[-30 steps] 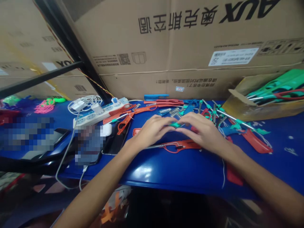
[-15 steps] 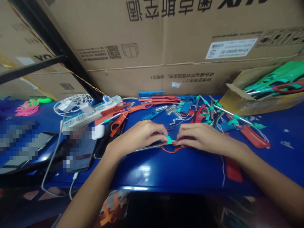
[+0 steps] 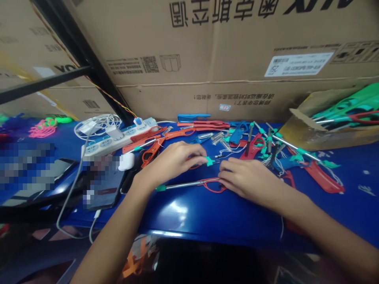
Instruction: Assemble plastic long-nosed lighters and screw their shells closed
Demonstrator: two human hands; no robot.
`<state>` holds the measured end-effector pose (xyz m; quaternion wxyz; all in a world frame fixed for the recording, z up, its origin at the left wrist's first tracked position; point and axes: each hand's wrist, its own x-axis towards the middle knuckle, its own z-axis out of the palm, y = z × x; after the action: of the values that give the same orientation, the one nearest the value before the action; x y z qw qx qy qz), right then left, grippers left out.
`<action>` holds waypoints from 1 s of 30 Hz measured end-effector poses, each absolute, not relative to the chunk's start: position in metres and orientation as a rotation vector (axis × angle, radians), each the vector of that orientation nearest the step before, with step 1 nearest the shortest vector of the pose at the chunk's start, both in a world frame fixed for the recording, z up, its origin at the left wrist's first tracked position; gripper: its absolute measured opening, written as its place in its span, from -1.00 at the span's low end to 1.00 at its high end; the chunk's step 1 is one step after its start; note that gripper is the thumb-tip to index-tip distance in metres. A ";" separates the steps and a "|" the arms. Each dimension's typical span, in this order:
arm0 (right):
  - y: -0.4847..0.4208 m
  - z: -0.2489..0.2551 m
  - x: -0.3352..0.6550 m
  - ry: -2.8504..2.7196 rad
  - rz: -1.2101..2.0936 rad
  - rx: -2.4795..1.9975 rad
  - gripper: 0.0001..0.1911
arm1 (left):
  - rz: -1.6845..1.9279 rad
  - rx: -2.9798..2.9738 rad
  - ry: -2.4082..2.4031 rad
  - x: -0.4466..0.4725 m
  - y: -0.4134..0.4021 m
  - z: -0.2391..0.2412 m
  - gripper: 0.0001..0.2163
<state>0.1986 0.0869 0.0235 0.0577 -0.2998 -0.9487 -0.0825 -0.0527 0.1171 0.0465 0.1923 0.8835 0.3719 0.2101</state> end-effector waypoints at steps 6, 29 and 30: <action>0.083 0.025 0.188 -2.902 -0.469 -0.803 -0.89 | 0.581 2.469 1.031 -0.052 0.119 0.045 -0.82; 0.087 0.017 0.171 -2.887 -0.385 -0.837 -0.81 | 0.642 2.447 1.045 -0.059 0.122 0.044 -0.82; 0.088 0.017 0.173 -2.901 -0.355 -0.849 -0.80 | 0.640 2.431 1.036 -0.059 0.122 0.044 -0.82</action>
<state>0.1728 0.0877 0.0174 0.0489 -0.2786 -0.9521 -0.1164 -0.0591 0.1219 0.0444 0.2097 0.8743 0.3724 0.2300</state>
